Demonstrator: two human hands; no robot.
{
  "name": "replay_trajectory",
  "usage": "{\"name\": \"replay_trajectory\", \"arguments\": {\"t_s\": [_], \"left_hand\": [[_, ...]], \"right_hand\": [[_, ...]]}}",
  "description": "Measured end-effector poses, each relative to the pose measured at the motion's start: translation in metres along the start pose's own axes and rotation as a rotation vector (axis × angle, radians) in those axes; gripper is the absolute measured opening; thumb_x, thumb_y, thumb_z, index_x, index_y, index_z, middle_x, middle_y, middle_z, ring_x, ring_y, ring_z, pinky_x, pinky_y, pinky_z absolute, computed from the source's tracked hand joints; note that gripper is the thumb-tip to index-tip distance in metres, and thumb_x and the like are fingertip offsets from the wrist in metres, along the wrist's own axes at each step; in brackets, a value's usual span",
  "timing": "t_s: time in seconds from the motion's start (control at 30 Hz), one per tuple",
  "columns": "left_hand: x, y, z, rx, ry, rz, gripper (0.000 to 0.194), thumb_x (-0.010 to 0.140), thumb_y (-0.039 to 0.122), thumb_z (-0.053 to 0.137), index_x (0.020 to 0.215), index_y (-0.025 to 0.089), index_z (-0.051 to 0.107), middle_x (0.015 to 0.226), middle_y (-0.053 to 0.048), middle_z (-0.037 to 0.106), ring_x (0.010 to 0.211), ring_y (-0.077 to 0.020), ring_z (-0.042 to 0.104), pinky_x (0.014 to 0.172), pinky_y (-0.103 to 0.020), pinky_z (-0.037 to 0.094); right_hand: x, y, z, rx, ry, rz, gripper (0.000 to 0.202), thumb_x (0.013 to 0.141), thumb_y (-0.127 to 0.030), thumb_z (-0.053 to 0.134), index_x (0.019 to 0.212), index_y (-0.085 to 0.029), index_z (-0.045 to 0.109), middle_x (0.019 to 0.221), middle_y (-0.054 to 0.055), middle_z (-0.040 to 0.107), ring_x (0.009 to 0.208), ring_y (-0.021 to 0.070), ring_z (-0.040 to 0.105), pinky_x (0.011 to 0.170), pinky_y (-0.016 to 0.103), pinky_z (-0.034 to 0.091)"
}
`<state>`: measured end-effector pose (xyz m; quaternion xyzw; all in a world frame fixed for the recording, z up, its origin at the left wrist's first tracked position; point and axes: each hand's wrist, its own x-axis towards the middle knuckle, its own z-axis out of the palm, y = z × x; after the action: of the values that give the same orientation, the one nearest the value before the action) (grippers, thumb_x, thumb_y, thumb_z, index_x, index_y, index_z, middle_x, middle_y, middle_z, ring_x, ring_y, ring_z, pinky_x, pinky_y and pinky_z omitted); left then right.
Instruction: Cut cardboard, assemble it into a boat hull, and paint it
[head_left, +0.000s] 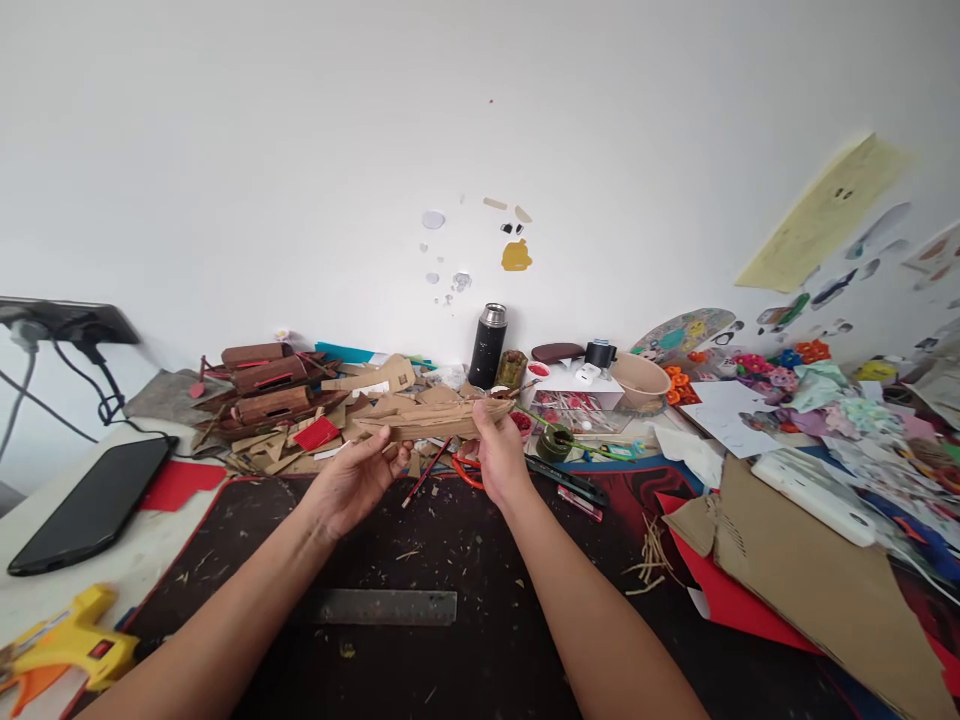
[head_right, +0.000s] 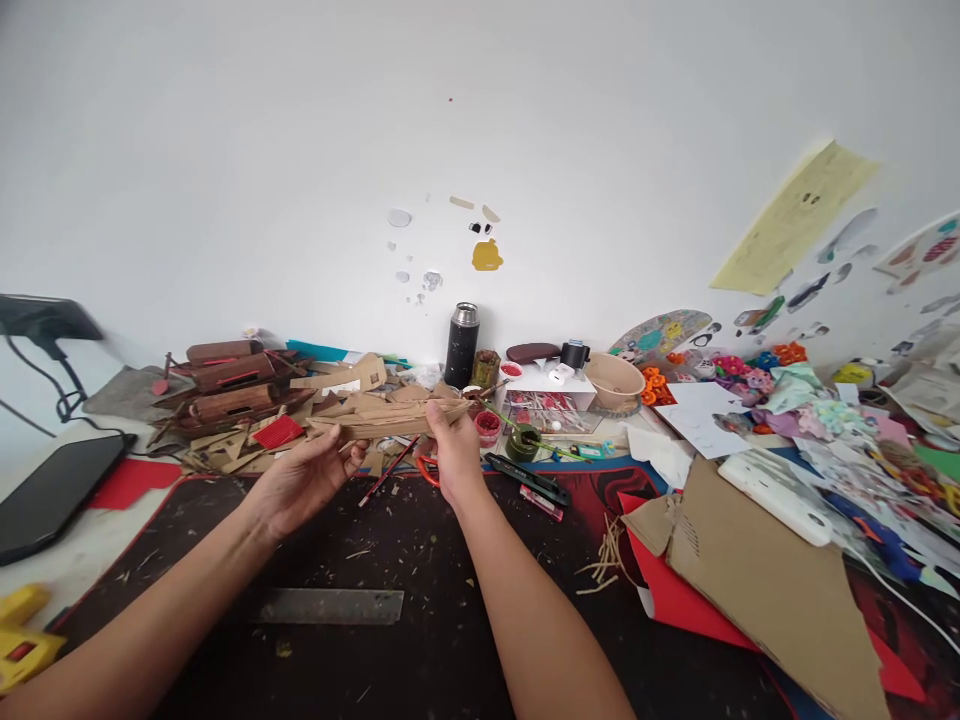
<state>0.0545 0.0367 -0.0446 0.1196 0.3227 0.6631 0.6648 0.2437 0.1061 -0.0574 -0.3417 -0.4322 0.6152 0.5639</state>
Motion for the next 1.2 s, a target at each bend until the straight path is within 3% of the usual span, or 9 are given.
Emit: {"name": "replay_trajectory", "arguments": {"t_s": [0.13, 0.23, 0.37, 0.5, 0.6, 0.73, 0.87, 1.0, 1.2], "left_hand": [[0.004, 0.002, -0.003, -0.058, 0.020, 0.073, 0.016, 0.091, 0.015, 0.077, 0.077, 0.019, 0.070, 0.074, -0.003, 0.071, 0.074, -0.0162, 0.071, 0.071, -0.026, 0.061], [0.006, 0.006, -0.005, -0.040, 0.026, 0.123, 0.010, 0.096, 0.033, 0.076, 0.095, 0.023, 0.077, 0.090, -0.004, 0.078, 0.083, -0.0187, 0.073, 0.078, -0.031, 0.061], [0.005, 0.014, -0.005, 0.008, 0.063, 0.136, 0.034, 0.103, 0.049, 0.063, 0.116, 0.022, 0.078, 0.112, -0.009, 0.082, 0.099, -0.0238, 0.076, 0.087, -0.037, 0.062], [0.004, 0.021, -0.004, -0.010, 0.150, 0.109, 0.045, 0.108, 0.050, 0.048, 0.107, 0.016, 0.078, 0.098, -0.012, 0.083, 0.088, -0.0275, 0.077, 0.082, -0.041, 0.063], [0.006, 0.025, -0.007, -0.019, 0.220, 0.134, 0.043, 0.106, 0.048, 0.050, 0.102, 0.015, 0.077, 0.087, -0.010, 0.080, 0.075, -0.0256, 0.076, 0.072, -0.038, 0.064], [0.009, 0.027, -0.014, -0.006, 0.242, 0.137, 0.042, 0.104, 0.047, 0.049, 0.100, 0.015, 0.076, 0.073, -0.008, 0.076, 0.060, -0.0219, 0.071, 0.059, -0.033, 0.061], [0.010, 0.025, -0.015, 0.009, 0.212, 0.185, 0.039, 0.100, 0.049, 0.055, 0.101, 0.016, 0.075, 0.073, -0.006, 0.076, 0.057, -0.0195, 0.070, 0.058, -0.030, 0.061], [0.009, 0.021, -0.013, 0.078, 0.167, 0.215, 0.043, 0.097, 0.055, 0.062, 0.107, 0.015, 0.075, 0.076, -0.005, 0.077, 0.056, -0.0185, 0.070, 0.055, -0.028, 0.059], [0.003, 0.016, -0.003, 0.151, 0.151, 0.229, 0.047, 0.095, 0.058, 0.064, 0.113, 0.016, 0.075, 0.074, -0.004, 0.076, 0.057, -0.0187, 0.070, 0.054, -0.027, 0.058]], "right_hand": [[-0.010, 0.003, 0.010, -0.045, -0.084, 0.022, 0.072, 0.075, -0.065, 0.086, 0.127, -0.022, 0.063, 0.120, 0.011, 0.075, 0.090, 0.0272, 0.076, 0.043, 0.026, 0.053], [-0.018, 0.008, 0.016, -0.112, -0.215, 0.074, 0.077, 0.078, -0.065, 0.083, 0.138, -0.022, 0.061, 0.122, 0.012, 0.076, 0.079, 0.0268, 0.079, 0.041, 0.026, 0.051], [-0.035, 0.014, 0.023, -0.294, -0.366, 0.051, 0.074, 0.084, -0.057, 0.083, 0.147, -0.025, 0.062, 0.126, 0.012, 0.077, 0.082, 0.0263, 0.081, 0.045, 0.025, 0.051], [-0.050, 0.017, 0.027, -0.338, -0.604, 0.093, 0.081, 0.091, -0.053, 0.081, 0.162, -0.032, 0.049, 0.132, 0.011, 0.076, 0.087, 0.0240, 0.081, 0.050, 0.023, 0.052], [-0.055, 0.016, 0.028, -0.302, -0.690, 0.150, 0.090, 0.091, -0.058, 0.080, 0.168, -0.031, 0.040, 0.131, 0.013, 0.076, 0.083, 0.0229, 0.082, 0.051, 0.021, 0.051], [-0.055, 0.016, 0.030, -0.241, -0.745, 0.224, 0.089, 0.094, -0.069, 0.071, 0.166, -0.024, 0.044, 0.123, 0.015, 0.077, 0.081, 0.0236, 0.082, 0.048, 0.020, 0.050], [-0.054, 0.022, 0.032, -0.268, -0.669, 0.280, 0.077, 0.098, -0.064, 0.069, 0.159, -0.020, 0.052, 0.119, 0.015, 0.078, 0.073, 0.0204, 0.081, 0.044, 0.018, 0.047], [-0.054, 0.029, 0.035, -0.310, -0.652, 0.294, 0.063, 0.097, -0.059, 0.072, 0.144, -0.018, 0.065, 0.114, 0.013, 0.079, 0.066, 0.0174, 0.079, 0.040, 0.017, 0.046], [-0.056, 0.028, 0.038, -0.271, -0.669, 0.327, 0.053, 0.093, -0.065, 0.074, 0.119, -0.019, 0.072, 0.095, 0.007, 0.077, 0.063, 0.0176, 0.074, 0.040, 0.019, 0.049]]}}
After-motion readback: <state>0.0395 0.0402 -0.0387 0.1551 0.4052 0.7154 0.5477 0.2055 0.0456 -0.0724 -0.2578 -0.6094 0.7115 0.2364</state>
